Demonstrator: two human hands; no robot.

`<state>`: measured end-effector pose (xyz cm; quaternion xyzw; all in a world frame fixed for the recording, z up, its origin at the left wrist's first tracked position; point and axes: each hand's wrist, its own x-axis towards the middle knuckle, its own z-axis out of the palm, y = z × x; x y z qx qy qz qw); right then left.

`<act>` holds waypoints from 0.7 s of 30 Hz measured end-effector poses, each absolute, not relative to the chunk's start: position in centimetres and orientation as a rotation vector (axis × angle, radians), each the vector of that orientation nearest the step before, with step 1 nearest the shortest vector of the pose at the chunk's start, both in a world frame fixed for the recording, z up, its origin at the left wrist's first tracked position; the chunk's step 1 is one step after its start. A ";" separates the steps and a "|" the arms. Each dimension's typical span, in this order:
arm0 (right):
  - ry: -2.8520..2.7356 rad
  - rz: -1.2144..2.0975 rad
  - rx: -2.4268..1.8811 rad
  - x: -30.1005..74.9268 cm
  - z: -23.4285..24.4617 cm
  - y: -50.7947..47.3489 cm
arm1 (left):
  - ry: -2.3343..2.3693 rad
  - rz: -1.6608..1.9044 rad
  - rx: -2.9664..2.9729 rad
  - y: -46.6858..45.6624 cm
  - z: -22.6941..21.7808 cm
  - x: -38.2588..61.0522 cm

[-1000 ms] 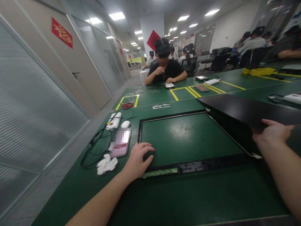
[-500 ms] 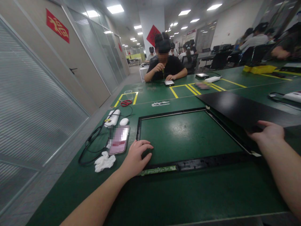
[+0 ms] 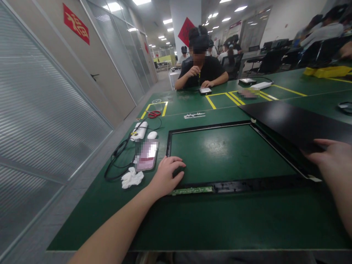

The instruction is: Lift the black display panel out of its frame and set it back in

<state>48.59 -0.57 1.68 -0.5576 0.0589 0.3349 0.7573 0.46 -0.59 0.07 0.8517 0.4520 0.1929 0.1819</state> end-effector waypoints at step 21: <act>-0.160 0.624 -0.851 45.2 4.9 -2.3 | 1.227 0.574 2.383 -0.5 0.0 0.2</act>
